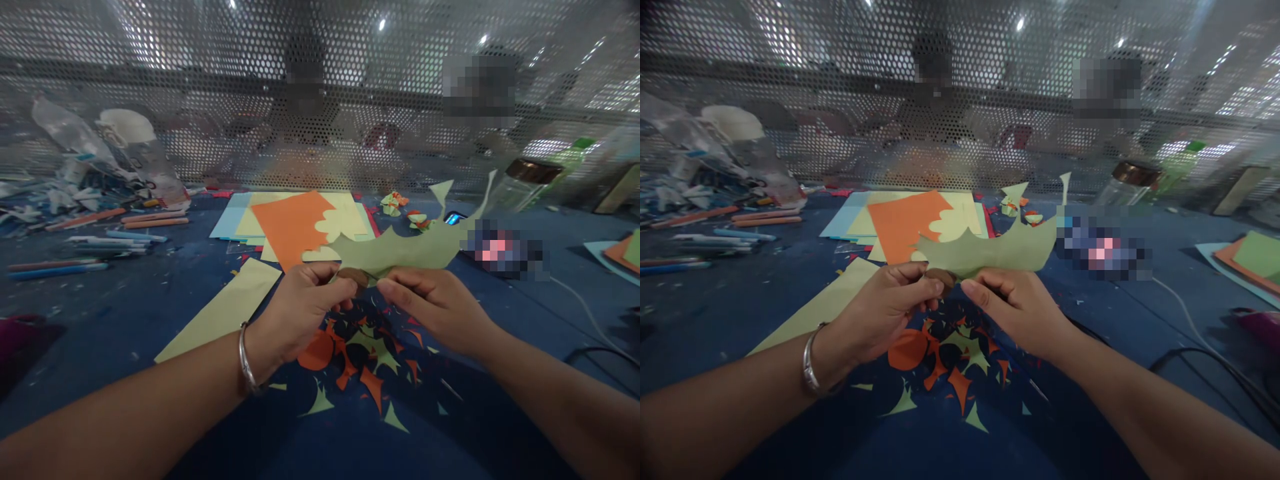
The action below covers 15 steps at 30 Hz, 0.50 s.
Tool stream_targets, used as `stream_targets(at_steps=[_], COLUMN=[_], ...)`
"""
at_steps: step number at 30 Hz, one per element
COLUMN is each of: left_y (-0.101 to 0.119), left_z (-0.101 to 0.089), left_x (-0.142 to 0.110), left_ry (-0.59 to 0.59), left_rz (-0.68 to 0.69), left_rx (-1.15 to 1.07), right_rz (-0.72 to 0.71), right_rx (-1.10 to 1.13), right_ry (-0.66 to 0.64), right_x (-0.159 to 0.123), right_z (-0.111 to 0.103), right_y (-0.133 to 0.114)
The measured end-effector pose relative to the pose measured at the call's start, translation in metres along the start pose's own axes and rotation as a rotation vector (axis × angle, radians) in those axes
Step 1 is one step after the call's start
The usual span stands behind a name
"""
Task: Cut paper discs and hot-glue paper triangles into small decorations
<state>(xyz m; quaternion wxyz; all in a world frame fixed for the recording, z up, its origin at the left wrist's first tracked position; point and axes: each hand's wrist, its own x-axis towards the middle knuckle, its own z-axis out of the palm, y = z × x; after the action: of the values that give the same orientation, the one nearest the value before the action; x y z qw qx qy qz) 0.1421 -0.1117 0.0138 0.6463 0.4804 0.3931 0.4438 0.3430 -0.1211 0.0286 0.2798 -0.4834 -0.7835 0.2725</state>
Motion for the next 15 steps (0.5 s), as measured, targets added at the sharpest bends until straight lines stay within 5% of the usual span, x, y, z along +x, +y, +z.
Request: stream_targets(at_steps=[15], left_y=[0.002], left_z=[-0.0003], left_x=[-0.0001], left_ry=[-0.022], left_rz=[0.023], left_rx=[0.06], right_rz=[0.006], right_rx=[-0.043], right_ry=[0.007], right_x=[-0.0018], right_z=[-0.001], right_y=[0.0007])
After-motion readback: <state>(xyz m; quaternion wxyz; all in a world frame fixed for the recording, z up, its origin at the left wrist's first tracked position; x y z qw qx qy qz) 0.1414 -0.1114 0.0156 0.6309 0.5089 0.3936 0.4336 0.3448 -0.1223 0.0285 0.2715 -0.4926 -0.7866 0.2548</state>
